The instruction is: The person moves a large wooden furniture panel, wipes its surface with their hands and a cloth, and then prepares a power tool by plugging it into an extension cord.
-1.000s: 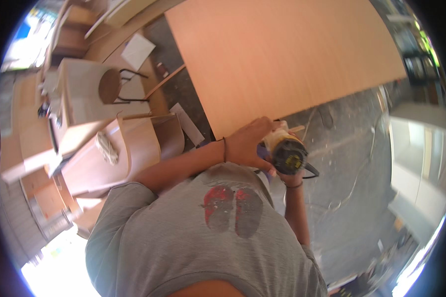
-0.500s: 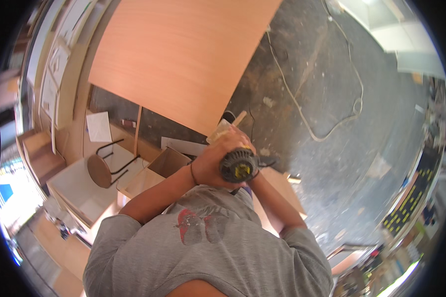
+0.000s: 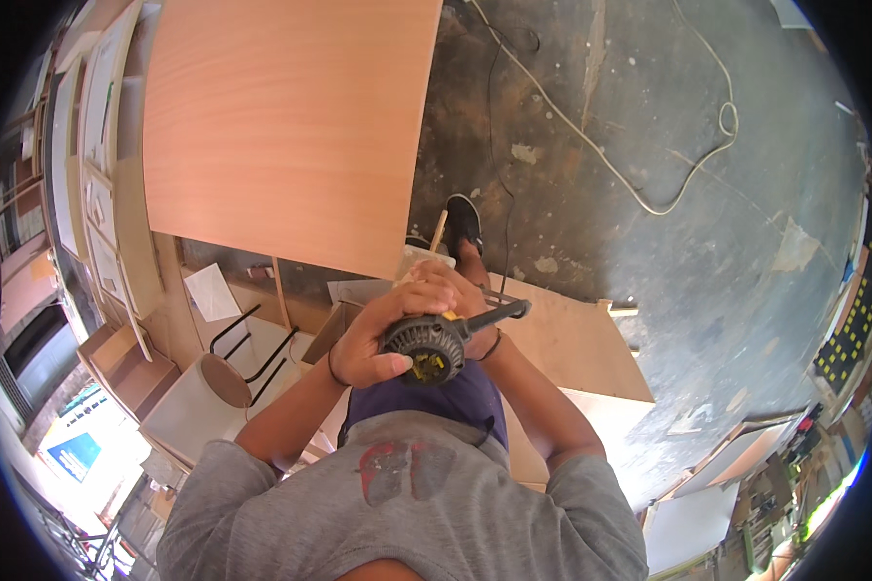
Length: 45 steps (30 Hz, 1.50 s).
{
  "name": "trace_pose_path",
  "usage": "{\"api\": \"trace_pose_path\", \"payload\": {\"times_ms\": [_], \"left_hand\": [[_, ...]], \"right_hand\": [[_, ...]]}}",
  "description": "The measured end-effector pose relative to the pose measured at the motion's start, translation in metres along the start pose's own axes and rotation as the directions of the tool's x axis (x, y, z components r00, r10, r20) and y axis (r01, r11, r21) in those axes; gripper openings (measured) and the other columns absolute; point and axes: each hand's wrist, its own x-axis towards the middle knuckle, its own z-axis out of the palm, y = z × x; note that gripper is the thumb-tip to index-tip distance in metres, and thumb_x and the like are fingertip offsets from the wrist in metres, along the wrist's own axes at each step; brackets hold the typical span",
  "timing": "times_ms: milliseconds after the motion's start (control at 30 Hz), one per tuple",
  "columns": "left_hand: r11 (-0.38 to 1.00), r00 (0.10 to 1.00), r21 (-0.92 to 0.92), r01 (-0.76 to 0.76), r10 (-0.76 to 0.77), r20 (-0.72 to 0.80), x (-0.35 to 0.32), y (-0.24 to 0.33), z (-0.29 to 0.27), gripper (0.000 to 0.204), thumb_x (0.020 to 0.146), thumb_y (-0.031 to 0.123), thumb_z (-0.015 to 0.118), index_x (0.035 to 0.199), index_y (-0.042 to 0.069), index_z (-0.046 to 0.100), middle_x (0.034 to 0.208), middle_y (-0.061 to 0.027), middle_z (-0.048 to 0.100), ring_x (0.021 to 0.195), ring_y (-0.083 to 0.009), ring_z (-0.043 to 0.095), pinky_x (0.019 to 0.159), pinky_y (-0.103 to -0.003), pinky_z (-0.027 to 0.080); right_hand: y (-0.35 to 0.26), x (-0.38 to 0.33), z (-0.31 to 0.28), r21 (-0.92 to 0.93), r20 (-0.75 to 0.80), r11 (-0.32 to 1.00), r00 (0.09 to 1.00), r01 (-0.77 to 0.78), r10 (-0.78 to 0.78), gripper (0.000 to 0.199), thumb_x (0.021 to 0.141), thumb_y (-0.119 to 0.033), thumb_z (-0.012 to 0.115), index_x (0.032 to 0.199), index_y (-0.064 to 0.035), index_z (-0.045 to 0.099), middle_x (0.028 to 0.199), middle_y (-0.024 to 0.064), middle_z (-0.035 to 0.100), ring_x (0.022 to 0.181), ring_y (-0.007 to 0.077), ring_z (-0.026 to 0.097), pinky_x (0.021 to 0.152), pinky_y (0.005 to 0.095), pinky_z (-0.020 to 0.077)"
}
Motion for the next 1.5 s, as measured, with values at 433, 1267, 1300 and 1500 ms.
{"api": "trace_pose_path", "payload": {"times_ms": [433,1267,1300,1500], "left_hand": [[0.992,0.984,0.002,0.13,-0.128,-0.123,0.001,-0.058,0.002,0.052,0.077,0.038,0.051,0.107,-0.004,0.054,0.11,-0.0196,0.054,0.102,-0.0282,0.054,0.092,-0.037,0.039],[0.97,0.947,0.189,-0.154,0.2,-0.252,-0.036,-0.109,-0.019,0.056,0.074,0.019,0.053,0.123,-0.002,0.039,0.119,-0.0216,0.046,0.112,-0.0336,0.045,0.098,-0.044,0.033],[0.969,0.943,0.193,-0.152,0.201,-0.266,-0.036,-0.108,-0.017,0.056,0.074,0.019,0.053,0.123,-0.002,0.039,0.119,-0.0216,0.046,0.112,-0.0336,0.045,0.098,-0.044,0.033],[0.959,0.913,0.161,-0.235,0.274,-0.303,-0.043,-0.121,-0.011,0.053,0.076,0.026,0.053,0.121,0.0,0.042,0.117,-0.0222,0.047,0.108,-0.0369,0.047,0.097,-0.046,0.034]], "right_hand": [[0.06,0.002,-0.014,-0.275,0.092,0.949,0.987,0.152,-0.132,0.034,0.075,-0.021,0.06,0.099,0.0018,0.054,0.103,0.0177,0.055,0.101,0.0335,0.054,0.086,0.0399,0.0444],[0.086,-0.02,0.047,0.316,-0.084,0.788,0.811,-0.529,0.579,0.053,0.085,-0.017,0.057,0.131,-0.0037,0.036,0.118,0.0096,0.052,0.111,0.0195,0.049,0.096,0.0318,0.0382],[0.084,-0.022,0.045,0.252,-0.094,0.814,0.823,-0.524,0.56,0.053,0.085,-0.016,0.056,0.132,-0.0031,0.037,0.117,0.0092,0.053,0.111,0.0188,0.05,0.097,0.0306,0.0382],[0.088,-0.038,0.043,0.238,-0.145,0.876,0.876,-0.42,0.46,0.031,0.085,-0.014,0.058,0.112,-0.0016,0.052,0.119,0.0105,0.053,0.111,0.0198,0.051,0.096,0.0307,0.0394]]}}
